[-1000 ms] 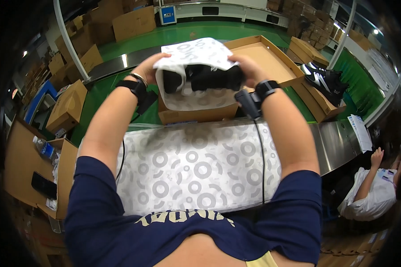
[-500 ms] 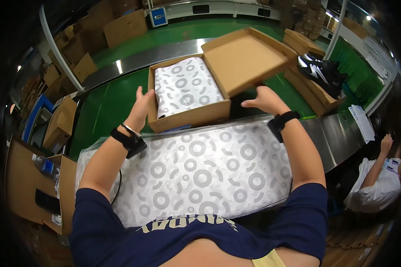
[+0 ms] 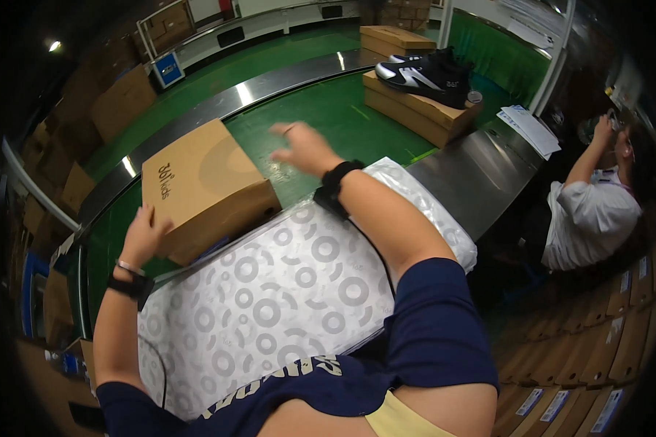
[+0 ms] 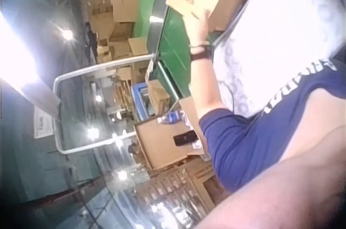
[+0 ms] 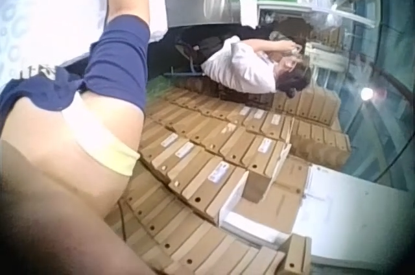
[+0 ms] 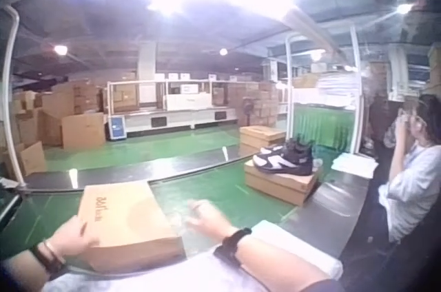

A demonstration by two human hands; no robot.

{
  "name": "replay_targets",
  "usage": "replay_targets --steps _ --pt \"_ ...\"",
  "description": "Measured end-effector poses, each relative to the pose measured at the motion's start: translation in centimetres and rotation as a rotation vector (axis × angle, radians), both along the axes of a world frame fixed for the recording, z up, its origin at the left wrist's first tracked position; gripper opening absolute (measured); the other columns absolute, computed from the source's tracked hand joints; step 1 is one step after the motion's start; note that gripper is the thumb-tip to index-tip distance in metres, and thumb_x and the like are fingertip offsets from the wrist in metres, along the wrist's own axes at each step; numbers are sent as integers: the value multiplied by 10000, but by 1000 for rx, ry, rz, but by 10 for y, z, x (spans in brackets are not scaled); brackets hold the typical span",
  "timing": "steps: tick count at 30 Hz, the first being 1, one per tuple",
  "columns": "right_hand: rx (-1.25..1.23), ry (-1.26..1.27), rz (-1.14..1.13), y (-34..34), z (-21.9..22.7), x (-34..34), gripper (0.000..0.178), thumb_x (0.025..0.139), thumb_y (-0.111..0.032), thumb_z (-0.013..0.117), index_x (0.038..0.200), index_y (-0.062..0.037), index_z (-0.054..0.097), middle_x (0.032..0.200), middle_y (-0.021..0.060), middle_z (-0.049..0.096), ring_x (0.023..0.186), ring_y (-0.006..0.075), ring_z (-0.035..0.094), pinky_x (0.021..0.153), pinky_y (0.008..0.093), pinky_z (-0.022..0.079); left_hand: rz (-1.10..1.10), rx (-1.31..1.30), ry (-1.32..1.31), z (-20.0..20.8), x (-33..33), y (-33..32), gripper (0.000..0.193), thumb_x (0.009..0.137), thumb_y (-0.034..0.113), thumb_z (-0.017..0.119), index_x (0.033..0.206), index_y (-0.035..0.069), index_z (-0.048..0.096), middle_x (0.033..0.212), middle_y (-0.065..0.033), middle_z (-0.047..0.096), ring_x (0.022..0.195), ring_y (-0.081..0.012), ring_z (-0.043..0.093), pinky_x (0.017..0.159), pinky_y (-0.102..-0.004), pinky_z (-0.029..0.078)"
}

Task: The recorder is packing shoes into boxes on a conveyor belt.

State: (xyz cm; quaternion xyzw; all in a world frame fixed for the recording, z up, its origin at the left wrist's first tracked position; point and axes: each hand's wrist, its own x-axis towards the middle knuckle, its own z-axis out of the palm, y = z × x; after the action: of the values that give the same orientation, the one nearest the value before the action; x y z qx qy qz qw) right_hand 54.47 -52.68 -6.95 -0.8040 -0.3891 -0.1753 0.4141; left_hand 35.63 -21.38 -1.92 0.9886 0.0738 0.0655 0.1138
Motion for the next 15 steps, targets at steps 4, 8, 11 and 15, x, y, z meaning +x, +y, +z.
replay_targets --steps 4,8,11,15 --pt "496 30 -1082 -116 5 65 486 621 -244 690 976 54 542 1005 269 516 988 364 481 873 390 379 17 419 -91 -3 -34 -46 684 572 226 752 1117 -44 438 1206 -226 425 1137 -359 393 887 -360 412" --pt "512 469 -1296 -259 -44 146 593 710 -337 654 1093 88 496 1169 279 442 1057 393 449 895 397 371 85 414 -110 -31 -23 -13 784 542 153 766 1192 -35 369 1258 -212 381 1177 -352 360 883 -350 424" --pt "984 612 -915 -286 -69 163 689 720 -307 648 1217 80 368 1170 232 464 972 371 521 805 372 445 110 460 -140 -59 -12 9 798 574 147 746 1228 -36 328 1286 -212 350 1199 -351 332 905 -359 405" --pt "1082 670 -1107 -284 -68 166 1064 669 -205 681 1330 -48 -138 1109 208 473 729 299 564 565 380 485 92 372 -250 -63 2 3 784 605 168 723 1241 -36 314 1305 -202 326 1224 -359 286 966 -399 336"
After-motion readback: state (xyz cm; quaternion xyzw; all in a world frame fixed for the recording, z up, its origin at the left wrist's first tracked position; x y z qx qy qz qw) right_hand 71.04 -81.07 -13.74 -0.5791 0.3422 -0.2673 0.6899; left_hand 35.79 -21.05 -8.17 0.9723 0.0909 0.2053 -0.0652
